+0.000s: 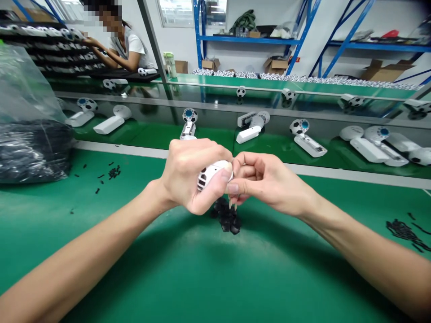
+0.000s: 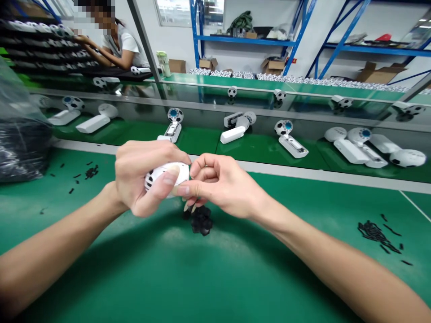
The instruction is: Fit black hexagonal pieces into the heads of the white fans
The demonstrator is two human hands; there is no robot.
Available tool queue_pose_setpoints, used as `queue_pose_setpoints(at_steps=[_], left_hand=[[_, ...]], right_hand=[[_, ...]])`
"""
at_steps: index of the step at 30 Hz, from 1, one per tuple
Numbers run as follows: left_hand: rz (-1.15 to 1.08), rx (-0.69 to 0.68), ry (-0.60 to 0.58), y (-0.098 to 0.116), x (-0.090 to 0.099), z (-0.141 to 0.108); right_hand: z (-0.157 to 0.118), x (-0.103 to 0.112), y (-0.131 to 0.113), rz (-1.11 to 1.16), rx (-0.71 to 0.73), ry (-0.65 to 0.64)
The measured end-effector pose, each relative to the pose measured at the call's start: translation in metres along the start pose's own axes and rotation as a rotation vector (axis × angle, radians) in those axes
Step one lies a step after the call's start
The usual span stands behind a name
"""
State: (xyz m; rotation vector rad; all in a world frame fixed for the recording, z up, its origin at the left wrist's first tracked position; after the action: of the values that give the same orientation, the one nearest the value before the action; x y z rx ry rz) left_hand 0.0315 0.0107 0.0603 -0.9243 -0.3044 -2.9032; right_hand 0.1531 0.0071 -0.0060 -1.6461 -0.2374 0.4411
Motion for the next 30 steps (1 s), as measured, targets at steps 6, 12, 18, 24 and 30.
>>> queue_pose_setpoints(at_steps=[6,12,18,24,30], left_hand=[[-0.043,0.079,-0.012,-0.002,-0.001,0.002],[-0.036,0.06,-0.013,0.0,-0.006,0.0],[-0.011,0.003,-0.01,0.001,-0.007,-0.002],[-0.18,0.04,0.069,0.001,-0.002,-0.004],[-0.161,0.095,0.126,-0.008,0.004,-0.007]], right_hand=[[0.0,0.001,-0.001,0.015,-0.025,-0.025],[0.001,0.002,0.005,0.012,-0.133,-0.094],[0.002,0.006,0.008,-0.015,-0.157,-0.102],[0.002,0.003,0.004,-0.039,-0.011,-0.017],[-0.012,-0.003,-0.016,-0.265,0.36,0.17]])
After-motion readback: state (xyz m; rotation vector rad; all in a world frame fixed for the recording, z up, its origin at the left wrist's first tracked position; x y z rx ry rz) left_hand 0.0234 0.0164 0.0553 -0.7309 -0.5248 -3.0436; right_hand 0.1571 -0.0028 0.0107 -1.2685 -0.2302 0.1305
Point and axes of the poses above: each hand's wrist, its own z-axis towards the middle knuckle, its own x-axis out of the back of the hand, y = z × x, the point moved 8 cm from there along z, towards the middle knuckle, and after that the axes turned 2 degrees about -y, right-handed, at the moved point
